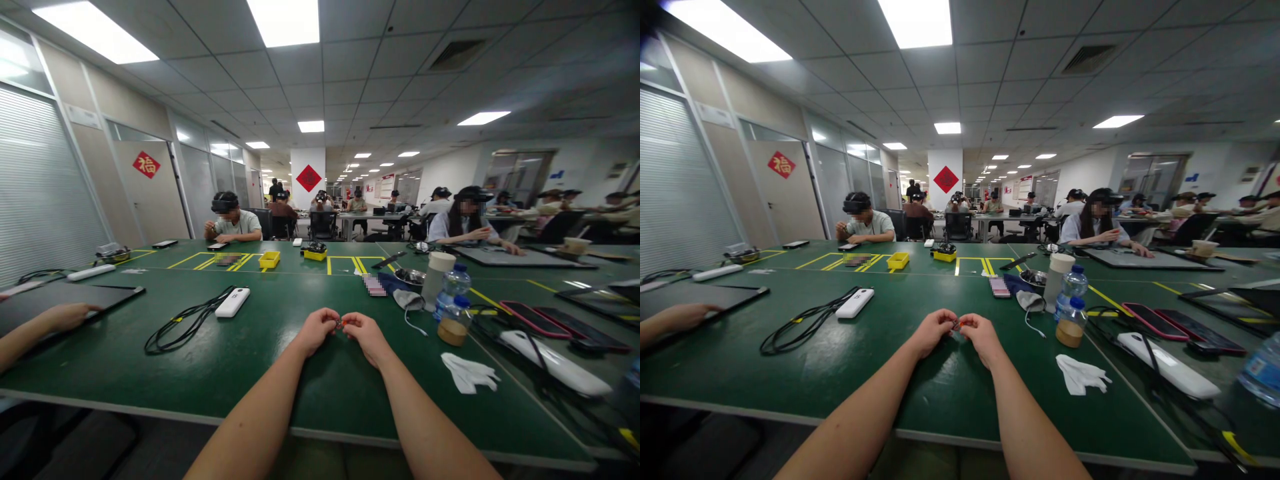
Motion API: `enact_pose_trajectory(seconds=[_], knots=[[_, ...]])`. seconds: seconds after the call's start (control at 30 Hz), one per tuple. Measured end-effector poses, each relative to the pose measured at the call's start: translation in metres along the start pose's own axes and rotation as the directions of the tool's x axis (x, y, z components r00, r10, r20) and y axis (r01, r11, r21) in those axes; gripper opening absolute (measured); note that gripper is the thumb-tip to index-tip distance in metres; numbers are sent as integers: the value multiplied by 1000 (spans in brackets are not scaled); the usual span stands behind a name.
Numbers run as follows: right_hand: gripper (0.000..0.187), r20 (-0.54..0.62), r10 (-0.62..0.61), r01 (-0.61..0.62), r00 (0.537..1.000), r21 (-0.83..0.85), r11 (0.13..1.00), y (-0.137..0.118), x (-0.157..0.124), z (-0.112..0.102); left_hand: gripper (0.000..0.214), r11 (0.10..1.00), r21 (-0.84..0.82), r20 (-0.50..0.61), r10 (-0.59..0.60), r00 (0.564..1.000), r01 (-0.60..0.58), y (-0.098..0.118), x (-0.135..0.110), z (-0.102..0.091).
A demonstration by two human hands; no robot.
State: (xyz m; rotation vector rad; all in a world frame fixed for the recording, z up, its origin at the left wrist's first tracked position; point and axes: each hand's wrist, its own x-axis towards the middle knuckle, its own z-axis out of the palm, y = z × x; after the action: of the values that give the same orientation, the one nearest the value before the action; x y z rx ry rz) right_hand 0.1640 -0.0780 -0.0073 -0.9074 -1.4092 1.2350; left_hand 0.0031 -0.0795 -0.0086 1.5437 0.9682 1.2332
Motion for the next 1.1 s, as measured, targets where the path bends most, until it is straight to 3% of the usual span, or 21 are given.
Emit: enact_pose_trajectory(seconds=[0.3,0.5,0.77,0.9,1.1], knots=[[23,15,20,-20,1000,12,1000,-2,0,1,20,993,-116,6,-16,1000,17,0,0,3],[19,-32,37,-38,999,-27,999,0,1,2,16,985,-152,-96,-93,991,78,1,-2,3],[18,-3,-26,25,1000,-118,993,-2,-2,3,31,998,55,-34,34,999,-32,2,-2,5],[20,-19,-74,68,997,-204,977,-2,-2,2,25,993,101,-63,74,995,-67,-2,1,3],[28,3,-120,119,993,-161,980,3,2,1,22,962,254,-100,133,986,-104,-5,3,1]])
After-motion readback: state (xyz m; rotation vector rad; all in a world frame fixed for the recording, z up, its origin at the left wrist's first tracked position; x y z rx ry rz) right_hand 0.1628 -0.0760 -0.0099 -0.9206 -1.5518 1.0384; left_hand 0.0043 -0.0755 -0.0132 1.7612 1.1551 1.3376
